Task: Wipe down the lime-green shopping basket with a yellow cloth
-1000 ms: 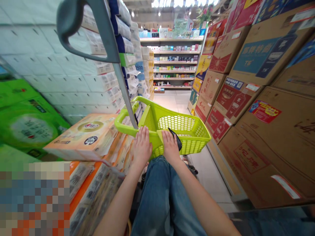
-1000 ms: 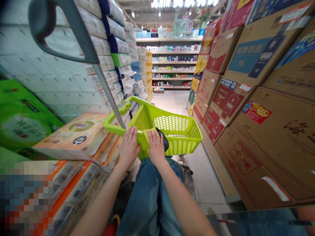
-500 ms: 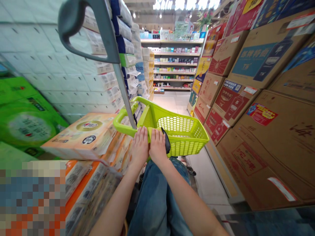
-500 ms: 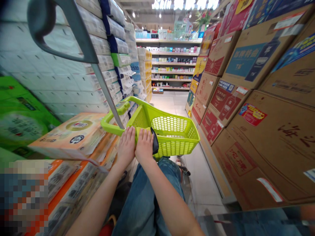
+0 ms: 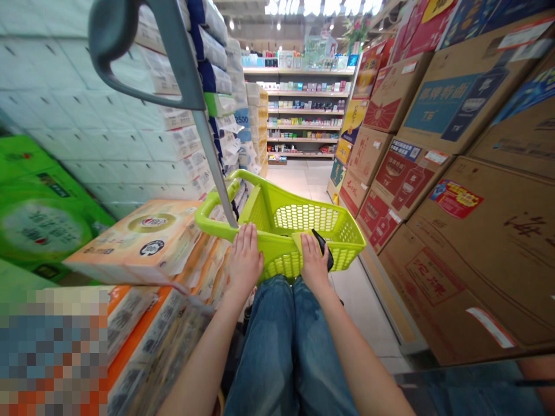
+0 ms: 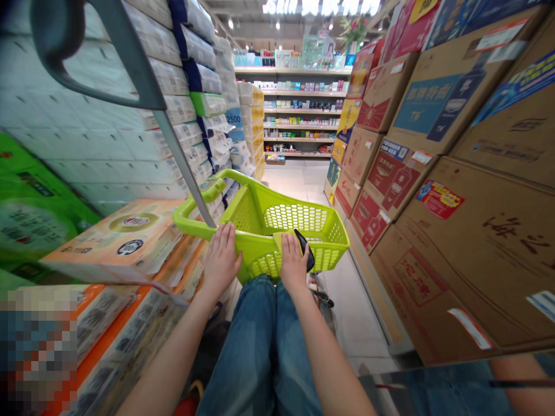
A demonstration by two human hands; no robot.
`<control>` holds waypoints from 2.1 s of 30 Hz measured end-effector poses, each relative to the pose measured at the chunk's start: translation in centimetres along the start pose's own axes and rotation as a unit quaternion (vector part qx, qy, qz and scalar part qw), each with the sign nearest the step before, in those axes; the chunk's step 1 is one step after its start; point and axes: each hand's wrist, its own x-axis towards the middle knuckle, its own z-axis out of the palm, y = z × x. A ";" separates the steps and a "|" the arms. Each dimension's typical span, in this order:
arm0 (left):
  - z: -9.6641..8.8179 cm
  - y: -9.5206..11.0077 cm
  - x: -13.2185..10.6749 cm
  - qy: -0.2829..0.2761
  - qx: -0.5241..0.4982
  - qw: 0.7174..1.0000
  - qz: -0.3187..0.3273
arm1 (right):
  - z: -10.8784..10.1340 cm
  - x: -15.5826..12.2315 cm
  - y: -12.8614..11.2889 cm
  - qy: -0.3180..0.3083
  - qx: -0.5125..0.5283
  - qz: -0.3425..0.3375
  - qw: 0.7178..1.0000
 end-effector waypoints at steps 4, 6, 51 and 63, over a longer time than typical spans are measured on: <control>-0.2 0.1 0.1 -0.004 0.002 1.000 -0.001 | -0.7 0.8 -4.2 -0.003 0.009 0.062 0.998; -0.3 0.1 0.1 -0.007 0.005 1.000 -0.004 | -1.3 1.5 -7.5 -0.008 0.039 0.005 0.999; -0.1 0.6 0.1 -0.003 0.009 1.000 -0.017 | 0.2 0.3 0.3 0.030 -0.005 0.033 0.999; -0.6 0.5 0.1 -0.015 0.035 0.999 -0.007 | -0.5 2.0 -7.8 0.034 0.118 -0.100 0.987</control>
